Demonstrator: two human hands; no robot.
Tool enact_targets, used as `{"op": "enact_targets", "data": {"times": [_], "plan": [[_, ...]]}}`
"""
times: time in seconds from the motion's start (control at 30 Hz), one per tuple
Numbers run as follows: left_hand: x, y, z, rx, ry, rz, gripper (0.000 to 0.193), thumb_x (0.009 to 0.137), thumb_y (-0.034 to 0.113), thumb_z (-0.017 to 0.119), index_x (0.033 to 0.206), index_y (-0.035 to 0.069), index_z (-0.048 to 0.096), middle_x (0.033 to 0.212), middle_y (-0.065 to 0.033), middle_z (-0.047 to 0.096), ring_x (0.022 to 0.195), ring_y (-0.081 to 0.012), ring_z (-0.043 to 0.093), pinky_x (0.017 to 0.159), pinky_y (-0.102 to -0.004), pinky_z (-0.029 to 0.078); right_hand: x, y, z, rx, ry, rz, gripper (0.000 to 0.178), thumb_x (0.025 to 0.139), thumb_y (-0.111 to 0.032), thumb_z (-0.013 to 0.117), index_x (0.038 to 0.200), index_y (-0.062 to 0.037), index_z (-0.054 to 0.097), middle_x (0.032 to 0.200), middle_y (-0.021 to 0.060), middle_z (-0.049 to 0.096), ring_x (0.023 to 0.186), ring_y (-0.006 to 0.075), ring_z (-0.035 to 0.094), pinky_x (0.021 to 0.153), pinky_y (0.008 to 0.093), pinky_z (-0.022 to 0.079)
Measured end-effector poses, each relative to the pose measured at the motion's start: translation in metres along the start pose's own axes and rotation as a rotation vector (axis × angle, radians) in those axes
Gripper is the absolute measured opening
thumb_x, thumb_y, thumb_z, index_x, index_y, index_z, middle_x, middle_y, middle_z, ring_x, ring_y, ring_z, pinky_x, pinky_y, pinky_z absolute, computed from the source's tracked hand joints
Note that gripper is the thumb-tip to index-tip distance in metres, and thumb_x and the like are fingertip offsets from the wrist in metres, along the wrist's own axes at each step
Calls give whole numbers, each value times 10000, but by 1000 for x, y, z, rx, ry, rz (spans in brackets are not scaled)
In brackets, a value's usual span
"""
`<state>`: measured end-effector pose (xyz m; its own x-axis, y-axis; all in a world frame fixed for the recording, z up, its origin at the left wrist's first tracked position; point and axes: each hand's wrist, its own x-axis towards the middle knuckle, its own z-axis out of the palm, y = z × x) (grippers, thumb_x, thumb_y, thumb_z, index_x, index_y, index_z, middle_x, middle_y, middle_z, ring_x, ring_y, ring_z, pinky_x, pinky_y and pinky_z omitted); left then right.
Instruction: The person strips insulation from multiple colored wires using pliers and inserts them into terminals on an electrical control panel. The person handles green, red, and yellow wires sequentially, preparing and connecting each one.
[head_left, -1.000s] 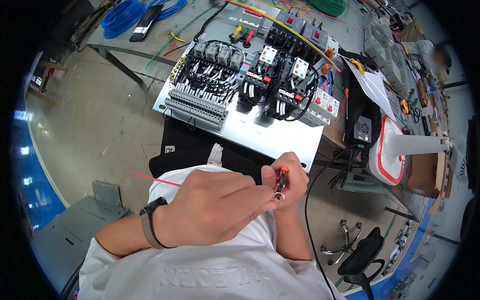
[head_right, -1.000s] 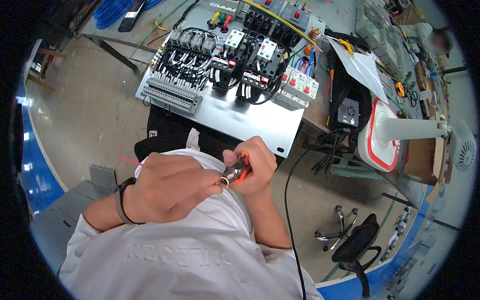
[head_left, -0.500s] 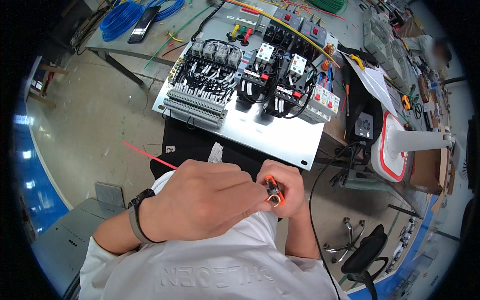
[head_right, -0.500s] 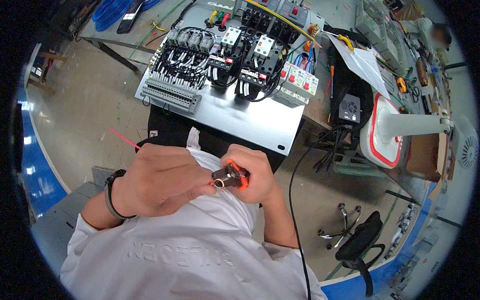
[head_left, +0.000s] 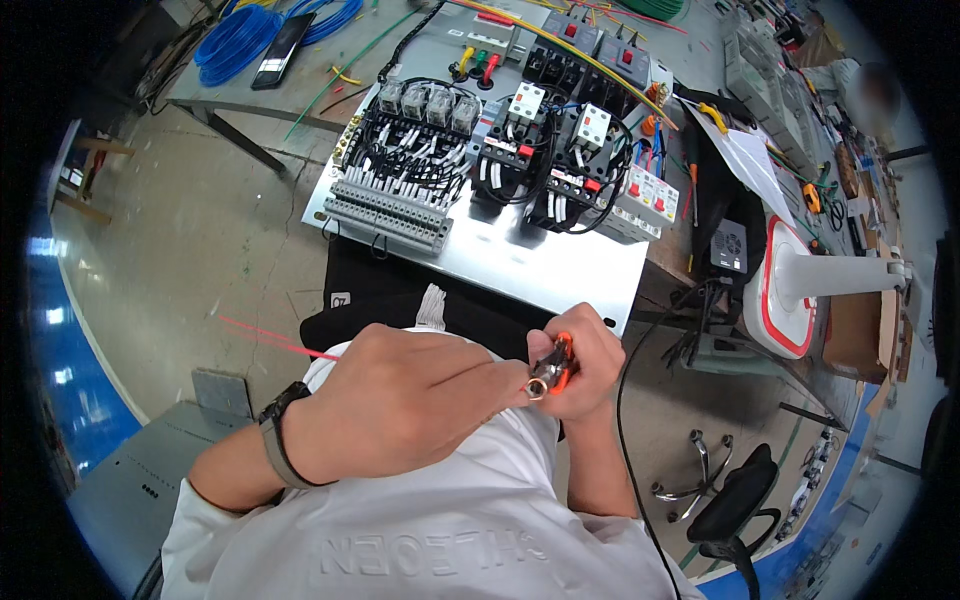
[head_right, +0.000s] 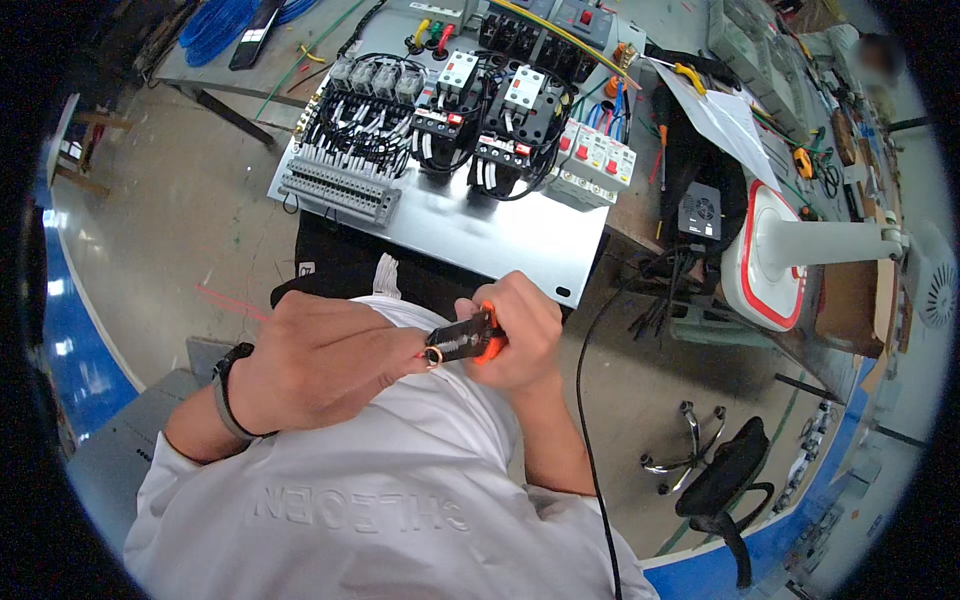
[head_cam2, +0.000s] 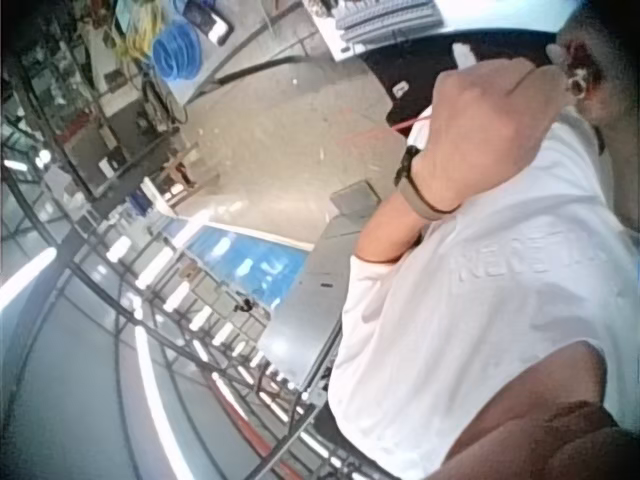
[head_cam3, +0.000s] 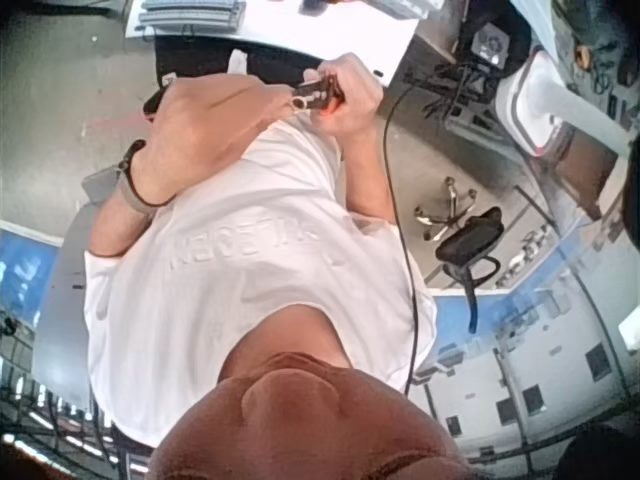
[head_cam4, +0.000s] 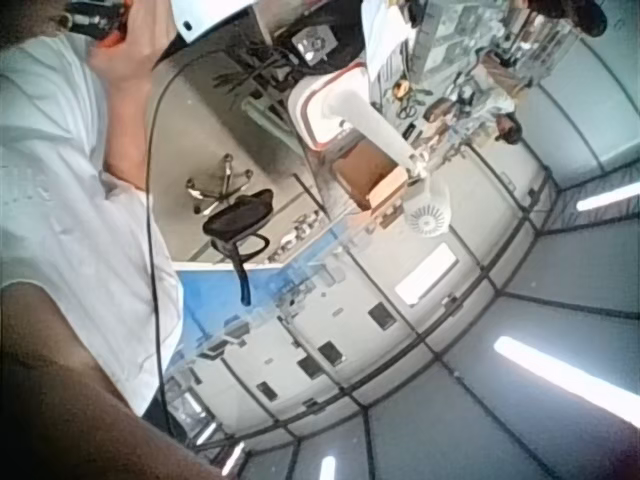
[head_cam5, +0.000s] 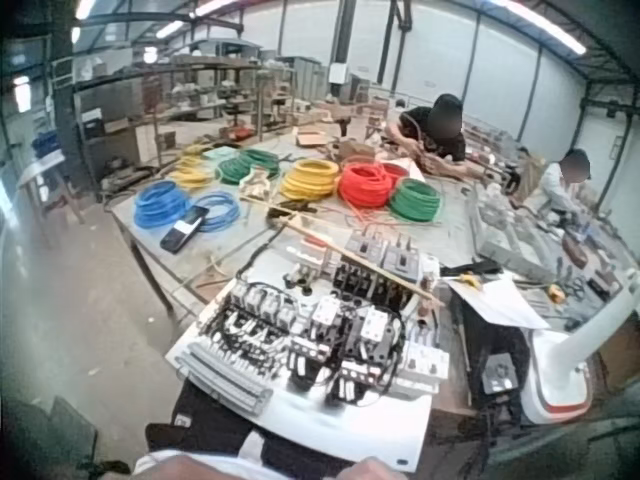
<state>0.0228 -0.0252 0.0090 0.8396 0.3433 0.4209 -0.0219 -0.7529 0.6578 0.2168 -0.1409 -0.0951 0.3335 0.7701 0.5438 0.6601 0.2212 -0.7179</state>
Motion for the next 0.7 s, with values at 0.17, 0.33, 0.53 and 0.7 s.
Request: {"op": "enact_targets", "data": {"times": [0.17,0.33,0.53,0.7], "plan": [[-4,0,2,-69,36,-86,161,902,49,829,1047,21,764,749,-93,704,589,-255,659,525,-349,497,6,2,-18,240,-318,115,250,649,73,730,872,-20,664,764,100,565,626,264,558,574,355,437],[-3,-1,4,-99,63,-93,167,917,43,814,1075,18,768,779,-103,727,590,-259,659,542,-352,505,5,-1,-23,288,-364,129,271,636,69,732,887,-14,670,780,100,577,640,263,569,580,351,437],[-2,2,1,-92,43,-90,189,909,34,816,1086,-3,764,793,-111,736,608,-261,682,551,-345,522,6,-2,-17,324,-338,105,271,622,50,759,867,-25,668,759,89,570,608,250,553,553,343,415],[-4,1,1,-89,31,-84,214,898,25,820,1102,-10,763,774,-112,728,598,-262,686,548,-348,526,6,-3,-14,315,-331,93,263,621,28,776,852,-27,664,724,81,553,579,241,534,527,339,393]]}}
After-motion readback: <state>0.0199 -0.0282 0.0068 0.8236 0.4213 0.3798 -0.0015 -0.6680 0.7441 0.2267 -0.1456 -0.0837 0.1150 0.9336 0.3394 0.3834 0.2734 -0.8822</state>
